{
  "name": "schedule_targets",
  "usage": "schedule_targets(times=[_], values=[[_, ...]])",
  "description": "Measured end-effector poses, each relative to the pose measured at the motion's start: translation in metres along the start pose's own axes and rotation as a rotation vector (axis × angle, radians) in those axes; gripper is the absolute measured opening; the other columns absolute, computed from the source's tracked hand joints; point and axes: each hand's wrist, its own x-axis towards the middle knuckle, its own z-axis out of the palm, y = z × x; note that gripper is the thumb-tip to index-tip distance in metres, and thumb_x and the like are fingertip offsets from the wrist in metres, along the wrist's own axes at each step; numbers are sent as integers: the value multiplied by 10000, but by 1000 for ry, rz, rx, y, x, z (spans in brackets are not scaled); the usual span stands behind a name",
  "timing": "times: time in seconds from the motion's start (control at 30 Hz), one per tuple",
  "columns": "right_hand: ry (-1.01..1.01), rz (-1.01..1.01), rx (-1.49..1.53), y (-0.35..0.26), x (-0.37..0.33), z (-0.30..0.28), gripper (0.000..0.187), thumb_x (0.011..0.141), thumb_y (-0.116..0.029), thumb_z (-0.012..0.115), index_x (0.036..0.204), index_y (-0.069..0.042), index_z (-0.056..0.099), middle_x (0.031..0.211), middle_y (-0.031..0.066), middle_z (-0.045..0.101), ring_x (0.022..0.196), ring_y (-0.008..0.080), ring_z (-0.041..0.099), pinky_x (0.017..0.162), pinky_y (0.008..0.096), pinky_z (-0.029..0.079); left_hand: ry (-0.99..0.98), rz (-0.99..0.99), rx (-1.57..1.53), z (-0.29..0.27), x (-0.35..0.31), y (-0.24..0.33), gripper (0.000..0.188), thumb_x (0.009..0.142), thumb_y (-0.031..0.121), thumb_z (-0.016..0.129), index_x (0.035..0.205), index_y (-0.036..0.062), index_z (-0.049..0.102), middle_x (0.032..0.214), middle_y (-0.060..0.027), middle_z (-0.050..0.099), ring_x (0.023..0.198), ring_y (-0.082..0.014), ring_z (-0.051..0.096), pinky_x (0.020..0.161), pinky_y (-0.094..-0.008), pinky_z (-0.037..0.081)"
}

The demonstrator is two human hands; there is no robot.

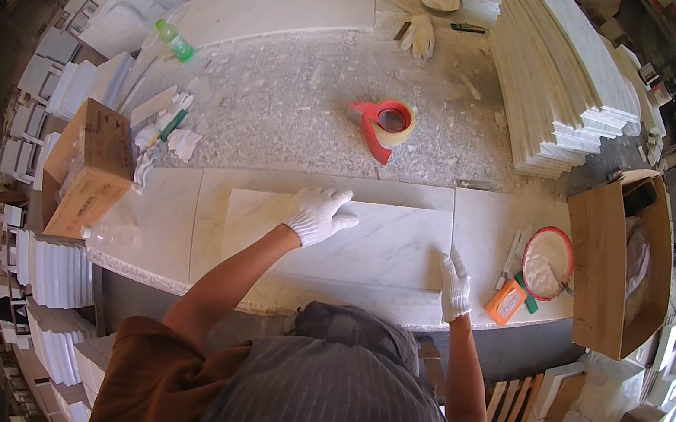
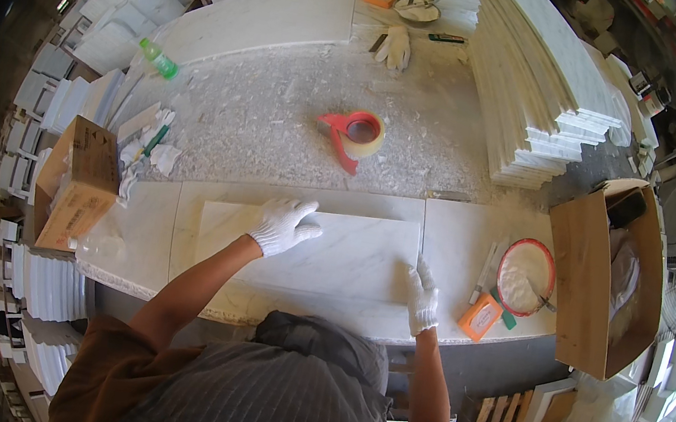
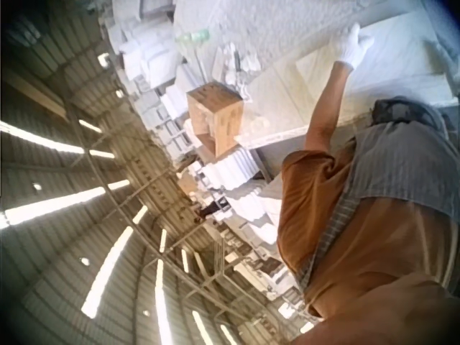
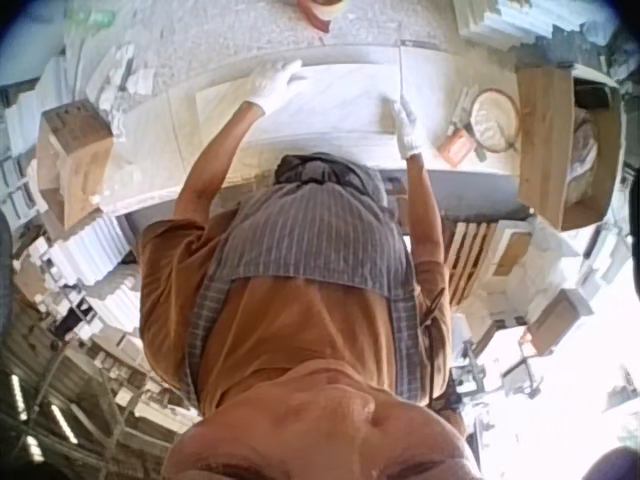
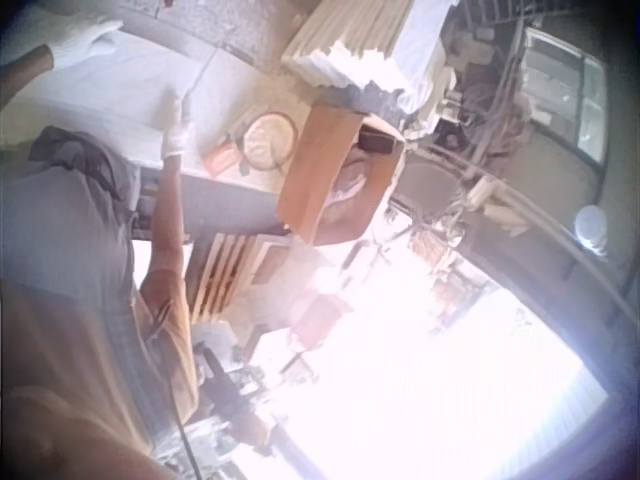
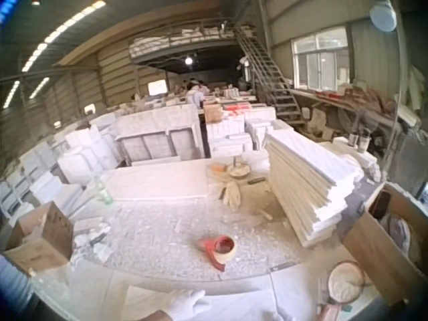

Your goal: The person wraps rectangular white panels in plastic film, places them into cardboard boxes, and seals the boxes with a tape dispenser. The person repeats this process for multiple panels in a warehouse setting.

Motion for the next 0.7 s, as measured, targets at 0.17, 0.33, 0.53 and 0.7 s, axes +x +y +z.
schedule_targets(times=[0.17, 0.33, 0.53, 0.7], values=[[39, -27, 66, 6, -9, 1, 577, 1026, -329, 525, 1451, 47, 420, 1398, 141, 535, 1303, 201, 474, 1100, 328, 360, 62, 27, 17, -2, -6, 14, 515, 855, 494, 663, 1207, 123, 607, 1042, -135, 684, 945, -347, 630, 847, -478, 471], [78, -44, -36, 3, -11, 11, 537, 1021, -317, 523, 1420, 38, 469, 1360, 172, 564, 1263, 232, 501, 1085, 341, 363, -18, -59, -23, -9, -19, 18, 522, 848, 471, 670, 1231, 123, 602, 1116, -136, 671, 1019, -340, 618, 924, -465, 454], [117, -89, -98, 6, -16, 9, 586, 1034, -358, 477, 1426, 76, 435, 1373, 214, 551, 1253, 263, 519, 1065, 364, 394, 398, -273, 170, -35, -62, -15, 591, 856, 411, 679, 1352, 130, 522, 1351, -141, 555, 1239, -331, 510, 1065, -476, 371], [91, -137, -291, 22, -6, 13, 580, 1035, -353, 462, 1415, 86, 436, 1388, 263, 527, 1306, 339, 488, 1103, 403, 353, 320, -927, -458, -5, -164, -117, 708, 976, 439, 545, 1531, 80, 291, 1552, -152, 359, 1420, -306, 350, 1163, -363, 284]])
